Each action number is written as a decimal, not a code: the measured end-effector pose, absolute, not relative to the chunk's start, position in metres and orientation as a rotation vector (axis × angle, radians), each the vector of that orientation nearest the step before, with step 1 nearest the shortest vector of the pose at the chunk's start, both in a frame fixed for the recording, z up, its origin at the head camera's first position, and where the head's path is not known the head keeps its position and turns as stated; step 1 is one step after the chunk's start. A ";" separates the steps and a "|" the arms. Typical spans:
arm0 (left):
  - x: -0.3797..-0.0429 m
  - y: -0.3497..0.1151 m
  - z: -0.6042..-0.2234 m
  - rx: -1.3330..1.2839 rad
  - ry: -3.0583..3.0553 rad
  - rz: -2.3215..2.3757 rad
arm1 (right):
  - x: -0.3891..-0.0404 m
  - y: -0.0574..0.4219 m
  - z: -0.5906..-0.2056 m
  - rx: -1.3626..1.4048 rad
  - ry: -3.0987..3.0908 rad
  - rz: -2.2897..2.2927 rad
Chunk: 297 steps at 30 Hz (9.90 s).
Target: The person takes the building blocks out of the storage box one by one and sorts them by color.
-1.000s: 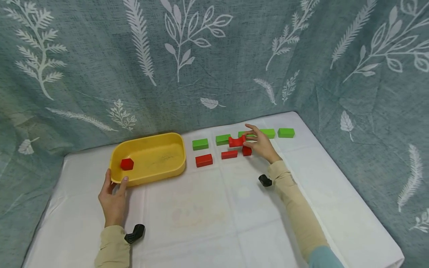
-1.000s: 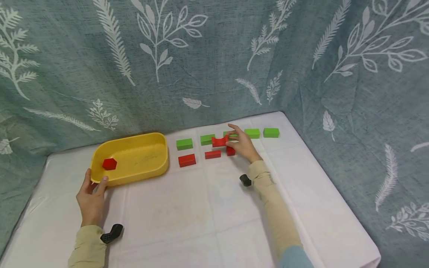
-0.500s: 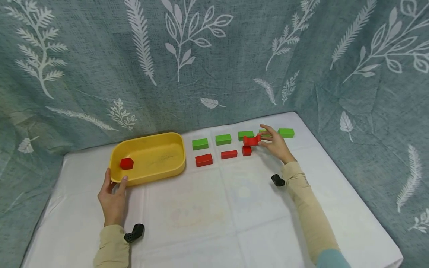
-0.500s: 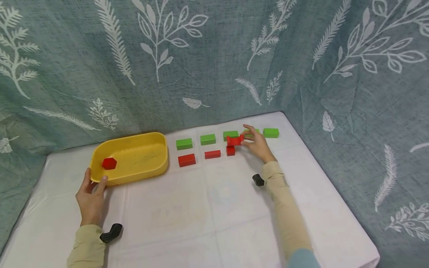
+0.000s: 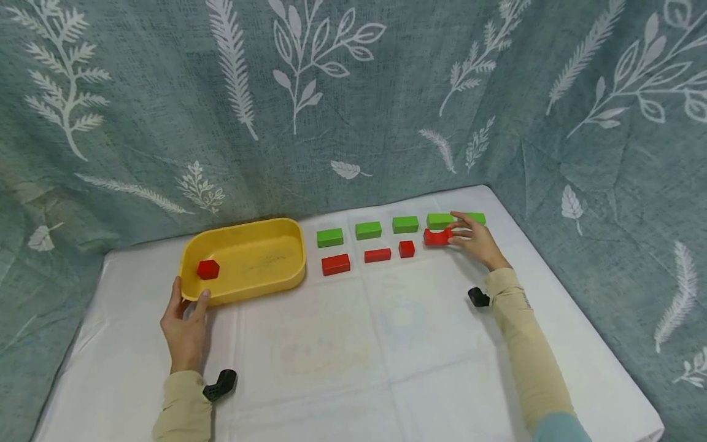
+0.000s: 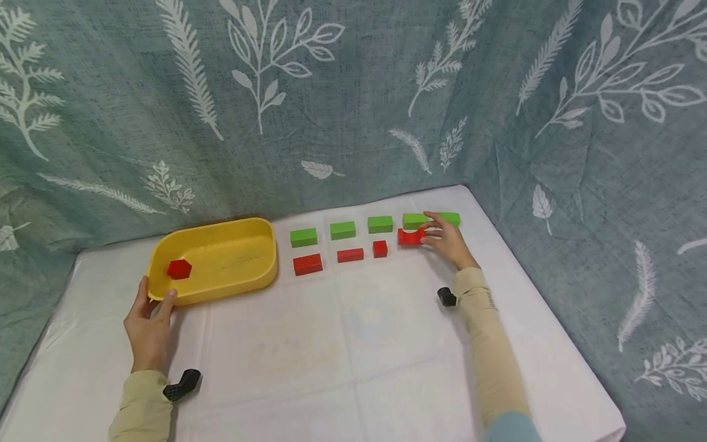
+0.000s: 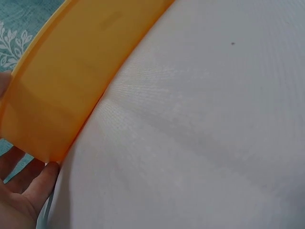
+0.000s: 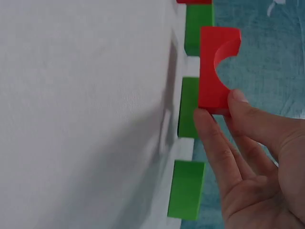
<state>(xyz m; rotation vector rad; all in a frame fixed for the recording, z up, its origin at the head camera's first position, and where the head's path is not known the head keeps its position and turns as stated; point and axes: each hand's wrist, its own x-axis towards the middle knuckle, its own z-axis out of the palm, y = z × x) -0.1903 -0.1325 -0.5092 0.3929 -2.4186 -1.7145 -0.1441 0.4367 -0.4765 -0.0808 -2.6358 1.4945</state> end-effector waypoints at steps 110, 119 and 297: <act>-0.197 -0.142 -0.508 0.372 -2.369 -1.781 | -0.245 0.172 -0.435 0.584 -2.720 1.512; -0.196 -0.141 -0.511 0.360 -2.358 -1.783 | -0.248 0.130 -0.437 0.680 -2.745 1.532; -0.188 -0.146 -0.506 0.331 -2.348 -1.714 | -0.160 0.405 -0.454 -0.111 -2.642 1.431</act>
